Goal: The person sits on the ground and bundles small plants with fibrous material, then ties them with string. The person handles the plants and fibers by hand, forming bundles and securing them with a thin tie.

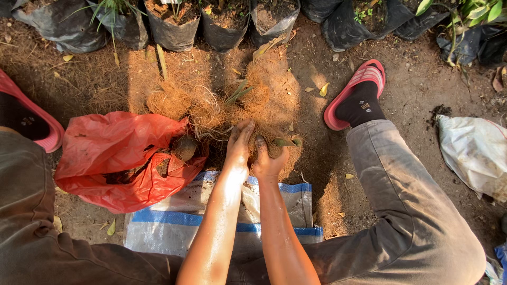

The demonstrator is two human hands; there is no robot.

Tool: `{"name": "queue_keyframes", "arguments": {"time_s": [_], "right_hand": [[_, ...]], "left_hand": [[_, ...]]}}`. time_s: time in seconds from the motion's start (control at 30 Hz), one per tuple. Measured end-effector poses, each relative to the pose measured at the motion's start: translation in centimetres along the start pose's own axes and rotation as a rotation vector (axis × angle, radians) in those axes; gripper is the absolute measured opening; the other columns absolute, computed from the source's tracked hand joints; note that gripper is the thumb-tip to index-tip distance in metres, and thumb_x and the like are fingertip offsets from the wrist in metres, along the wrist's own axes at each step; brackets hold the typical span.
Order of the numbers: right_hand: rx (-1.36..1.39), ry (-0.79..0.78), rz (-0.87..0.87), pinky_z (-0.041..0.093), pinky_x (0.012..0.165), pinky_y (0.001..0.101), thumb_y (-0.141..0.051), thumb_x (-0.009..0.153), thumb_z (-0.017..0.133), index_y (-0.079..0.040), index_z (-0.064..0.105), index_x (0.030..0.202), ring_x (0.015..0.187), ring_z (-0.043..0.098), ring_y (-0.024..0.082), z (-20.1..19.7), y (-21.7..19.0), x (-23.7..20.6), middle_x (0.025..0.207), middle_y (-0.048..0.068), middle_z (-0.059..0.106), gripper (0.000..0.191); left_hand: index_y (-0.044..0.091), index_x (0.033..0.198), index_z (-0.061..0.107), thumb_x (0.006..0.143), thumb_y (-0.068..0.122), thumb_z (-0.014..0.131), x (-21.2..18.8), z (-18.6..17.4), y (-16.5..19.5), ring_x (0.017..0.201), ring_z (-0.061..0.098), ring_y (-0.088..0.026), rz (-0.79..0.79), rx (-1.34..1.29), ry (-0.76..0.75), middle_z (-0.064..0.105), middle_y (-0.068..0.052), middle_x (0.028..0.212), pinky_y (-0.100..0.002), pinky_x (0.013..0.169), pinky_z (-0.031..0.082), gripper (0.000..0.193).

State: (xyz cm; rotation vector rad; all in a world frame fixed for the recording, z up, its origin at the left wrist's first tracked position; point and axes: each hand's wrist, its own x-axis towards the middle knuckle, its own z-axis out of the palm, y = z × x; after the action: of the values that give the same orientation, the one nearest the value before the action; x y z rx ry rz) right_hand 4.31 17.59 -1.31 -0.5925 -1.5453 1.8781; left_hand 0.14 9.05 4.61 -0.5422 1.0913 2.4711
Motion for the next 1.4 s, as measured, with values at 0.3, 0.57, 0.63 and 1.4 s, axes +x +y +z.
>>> {"name": "queue_keyframes", "arguments": {"time_s": [0.3, 0.57, 0.63, 1.4], "right_hand": [[0.203, -0.317, 0.035, 0.051, 0.106, 0.0485, -0.039, 0.073, 0.095, -0.003, 0.052, 0.137, 0.122, 0.058, 0.030, 1.2, -3.6, 0.4, 0.127, 0.018, 0.059, 0.085], [0.332, -0.119, -0.009, 0.053, 0.106, 0.0431, -0.046, 0.075, 0.088, -0.009, 0.049, 0.141, 0.122, 0.063, 0.030, 4.4, -7.2, -1.9, 0.133, 0.015, 0.063, 0.085], [0.318, -0.008, 0.112, 0.055, 0.103, 0.0433, -0.039, 0.080, 0.084, -0.001, 0.061, 0.132, 0.117, 0.065, 0.029, 4.4, -6.9, -1.8, 0.127, 0.015, 0.066, 0.068], [0.211, -0.141, 0.346, 0.051, 0.103, 0.0445, -0.054, 0.085, 0.076, -0.008, 0.066, 0.128, 0.119, 0.062, 0.027, 4.6, -6.4, -2.1, 0.124, 0.011, 0.068, 0.064]], "left_hand": [[0.001, 0.128, 0.067, 0.100, 0.024, 0.057, 0.2, -1.1, 1.1, 0.125, 0.059, -0.018, -0.024, 0.149, 0.007, 0.069, -0.012, 0.134, -0.043, 0.112, 0.033, 0.037], [-0.001, 0.135, 0.053, 0.093, 0.014, 0.074, 0.0, -0.2, -0.8, 0.122, 0.063, -0.021, 0.288, 0.226, 0.214, 0.063, -0.011, 0.126, -0.038, 0.111, 0.044, 0.050], [-0.002, 0.121, 0.066, 0.093, 0.014, 0.072, -0.7, -0.1, -0.6, 0.113, 0.066, -0.024, 0.409, 0.297, 0.041, 0.071, -0.015, 0.117, -0.040, 0.105, 0.049, 0.033], [0.005, 0.120, 0.070, 0.092, 0.023, 0.072, 0.0, -2.4, -2.1, 0.124, 0.065, -0.028, 0.770, 0.383, -0.020, 0.072, -0.008, 0.123, -0.047, 0.113, 0.049, 0.033]]}}
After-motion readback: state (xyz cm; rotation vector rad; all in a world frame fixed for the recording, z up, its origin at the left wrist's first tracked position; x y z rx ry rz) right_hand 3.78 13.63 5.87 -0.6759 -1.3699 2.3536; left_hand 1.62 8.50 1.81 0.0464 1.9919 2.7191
